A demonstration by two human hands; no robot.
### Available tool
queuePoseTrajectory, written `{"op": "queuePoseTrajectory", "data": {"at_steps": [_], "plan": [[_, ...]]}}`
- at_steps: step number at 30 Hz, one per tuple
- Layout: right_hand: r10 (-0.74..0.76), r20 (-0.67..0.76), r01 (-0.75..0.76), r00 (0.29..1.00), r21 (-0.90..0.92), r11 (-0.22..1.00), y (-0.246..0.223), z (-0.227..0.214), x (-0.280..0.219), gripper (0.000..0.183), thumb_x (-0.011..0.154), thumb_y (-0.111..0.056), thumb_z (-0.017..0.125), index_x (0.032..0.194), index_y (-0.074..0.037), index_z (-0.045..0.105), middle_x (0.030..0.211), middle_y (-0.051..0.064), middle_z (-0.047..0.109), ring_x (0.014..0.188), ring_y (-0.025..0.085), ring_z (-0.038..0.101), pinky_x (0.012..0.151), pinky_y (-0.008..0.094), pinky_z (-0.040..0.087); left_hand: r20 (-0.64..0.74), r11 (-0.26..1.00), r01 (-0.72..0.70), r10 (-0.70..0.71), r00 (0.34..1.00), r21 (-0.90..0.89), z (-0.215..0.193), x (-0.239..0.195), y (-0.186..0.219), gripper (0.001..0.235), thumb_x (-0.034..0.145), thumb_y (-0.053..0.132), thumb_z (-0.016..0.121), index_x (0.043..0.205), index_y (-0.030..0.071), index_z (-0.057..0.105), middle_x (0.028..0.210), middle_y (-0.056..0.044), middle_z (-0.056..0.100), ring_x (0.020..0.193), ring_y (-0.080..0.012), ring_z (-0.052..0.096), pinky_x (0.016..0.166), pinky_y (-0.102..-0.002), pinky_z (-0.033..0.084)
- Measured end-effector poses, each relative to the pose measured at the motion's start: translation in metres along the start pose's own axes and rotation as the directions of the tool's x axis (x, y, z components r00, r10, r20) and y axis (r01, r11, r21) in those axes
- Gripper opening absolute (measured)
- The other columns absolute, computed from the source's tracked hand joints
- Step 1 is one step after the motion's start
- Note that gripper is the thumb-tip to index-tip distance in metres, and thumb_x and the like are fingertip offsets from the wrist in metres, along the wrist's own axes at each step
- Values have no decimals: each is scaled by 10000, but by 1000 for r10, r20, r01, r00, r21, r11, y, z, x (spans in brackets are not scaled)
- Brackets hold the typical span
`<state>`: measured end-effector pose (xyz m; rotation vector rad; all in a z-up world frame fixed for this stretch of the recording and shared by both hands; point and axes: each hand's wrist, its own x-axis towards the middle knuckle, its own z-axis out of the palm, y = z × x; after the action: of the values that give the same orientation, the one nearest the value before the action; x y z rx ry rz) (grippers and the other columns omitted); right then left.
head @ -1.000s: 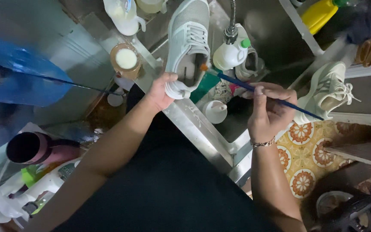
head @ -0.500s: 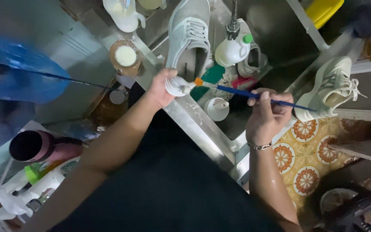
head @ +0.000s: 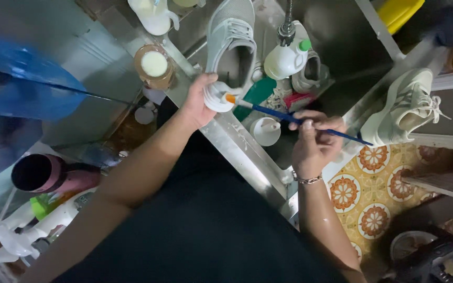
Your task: Cleaning a pair of white sneakers and applying white shoe dye or paint with a paintbrush.
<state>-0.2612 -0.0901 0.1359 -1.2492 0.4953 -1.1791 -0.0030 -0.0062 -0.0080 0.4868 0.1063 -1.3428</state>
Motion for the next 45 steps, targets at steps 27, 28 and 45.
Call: {"op": "queuePoseTrajectory", "data": {"at_steps": [27, 28, 45], "plan": [[-92, -6, 91, 996, -141, 986, 25, -7, -19, 223, 1041, 80, 620, 1094, -63, 458, 1146, 288, 667, 935, 279, 685, 799, 376, 607, -13, 995, 69, -69, 998, 70, 43, -11, 10, 472, 906, 472, 606, 1107, 51, 676, 1103, -141, 751, 1051, -305, 727, 969, -475, 579], [-105, -37, 101, 994, -114, 988, 24, -8, -20, 225, 1042, 76, 630, 1093, -64, 461, 1135, 284, 671, 927, 275, 686, 789, 371, 609, -26, 996, 69, -68, 997, 53, 39, -9, 9, 461, 915, 464, 611, 1117, 55, 673, 1115, -138, 746, 1060, -303, 724, 978, -479, 576], [-155, 14, 156, 988, -140, 978, 16, 8, -27, 241, 1023, 106, 627, 1091, -68, 476, 1083, 259, 678, 918, 263, 691, 775, 340, 588, 29, 997, 57, -59, 998, 54, 46, -12, 11, 474, 937, 447, 603, 1133, 22, 676, 1121, -173, 745, 1036, -334, 727, 966, -476, 578]]}}
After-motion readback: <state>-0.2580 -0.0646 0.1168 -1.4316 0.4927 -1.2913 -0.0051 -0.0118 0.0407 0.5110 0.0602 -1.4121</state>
